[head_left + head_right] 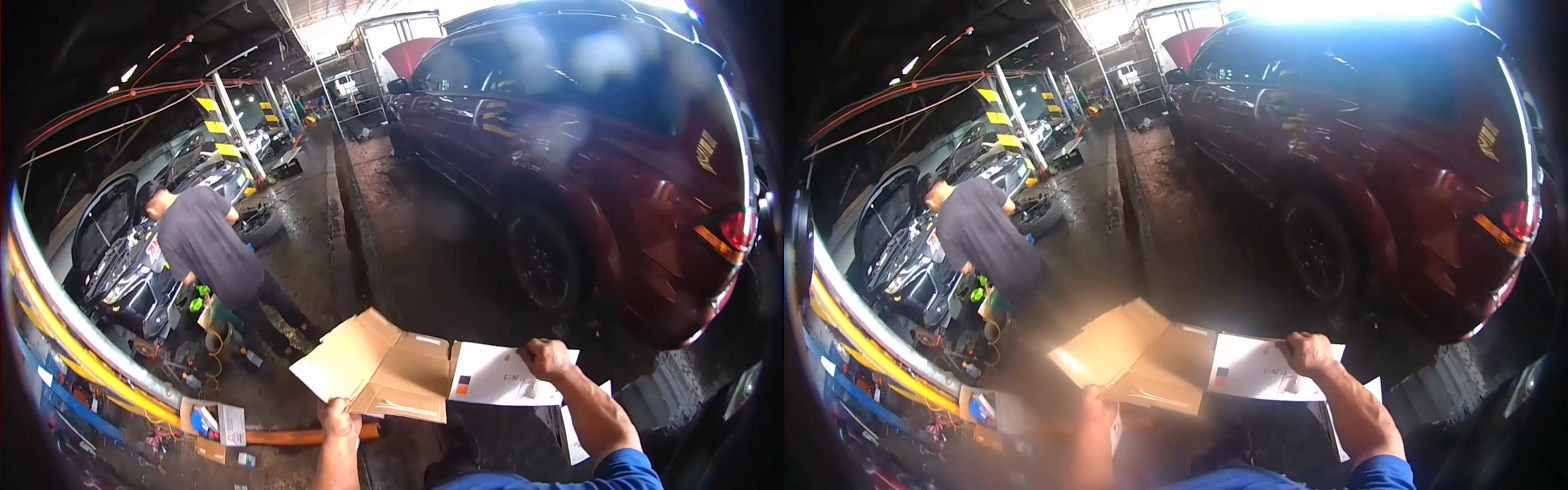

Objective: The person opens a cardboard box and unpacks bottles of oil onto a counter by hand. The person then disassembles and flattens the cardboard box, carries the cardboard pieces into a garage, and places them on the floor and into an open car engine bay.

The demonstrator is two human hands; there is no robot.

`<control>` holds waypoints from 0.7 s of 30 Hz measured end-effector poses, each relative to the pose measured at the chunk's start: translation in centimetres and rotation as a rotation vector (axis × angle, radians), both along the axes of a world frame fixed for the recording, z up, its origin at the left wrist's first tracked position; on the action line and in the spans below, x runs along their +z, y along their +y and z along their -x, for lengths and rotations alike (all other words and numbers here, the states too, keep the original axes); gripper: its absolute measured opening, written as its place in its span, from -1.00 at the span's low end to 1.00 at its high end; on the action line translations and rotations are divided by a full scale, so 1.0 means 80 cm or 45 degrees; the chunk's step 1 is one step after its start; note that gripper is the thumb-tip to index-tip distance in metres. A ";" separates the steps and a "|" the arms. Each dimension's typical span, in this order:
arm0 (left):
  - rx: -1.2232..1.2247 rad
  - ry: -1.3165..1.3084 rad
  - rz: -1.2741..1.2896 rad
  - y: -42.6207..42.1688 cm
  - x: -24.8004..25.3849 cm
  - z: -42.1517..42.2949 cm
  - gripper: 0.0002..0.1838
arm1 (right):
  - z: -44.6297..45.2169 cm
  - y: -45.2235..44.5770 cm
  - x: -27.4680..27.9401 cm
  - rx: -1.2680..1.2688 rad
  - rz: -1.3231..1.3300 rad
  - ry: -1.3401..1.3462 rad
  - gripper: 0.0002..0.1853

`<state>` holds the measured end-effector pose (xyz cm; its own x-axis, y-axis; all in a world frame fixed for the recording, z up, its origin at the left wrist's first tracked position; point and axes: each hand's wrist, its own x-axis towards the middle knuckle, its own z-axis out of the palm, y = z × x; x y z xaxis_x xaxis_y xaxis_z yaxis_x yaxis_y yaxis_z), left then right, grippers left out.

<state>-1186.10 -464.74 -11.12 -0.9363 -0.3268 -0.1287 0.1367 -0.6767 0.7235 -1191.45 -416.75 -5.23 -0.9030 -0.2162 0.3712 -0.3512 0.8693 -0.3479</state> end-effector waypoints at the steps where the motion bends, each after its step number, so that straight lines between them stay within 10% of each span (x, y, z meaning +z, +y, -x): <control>1: 0.068 0.037 0.006 0.003 0.006 0.035 -0.33 | 0.027 -0.005 0.019 0.013 -0.012 -0.041 -0.71; 9: 0.061 -0.081 0.062 0.019 0.004 0.313 -0.22 | 0.253 -0.019 0.092 -0.176 -0.278 -0.332 -0.54; 21: 0.040 -0.300 0.296 0.026 0.012 0.726 -0.27 | 0.734 -0.015 0.083 -0.159 -0.117 0.298 -0.73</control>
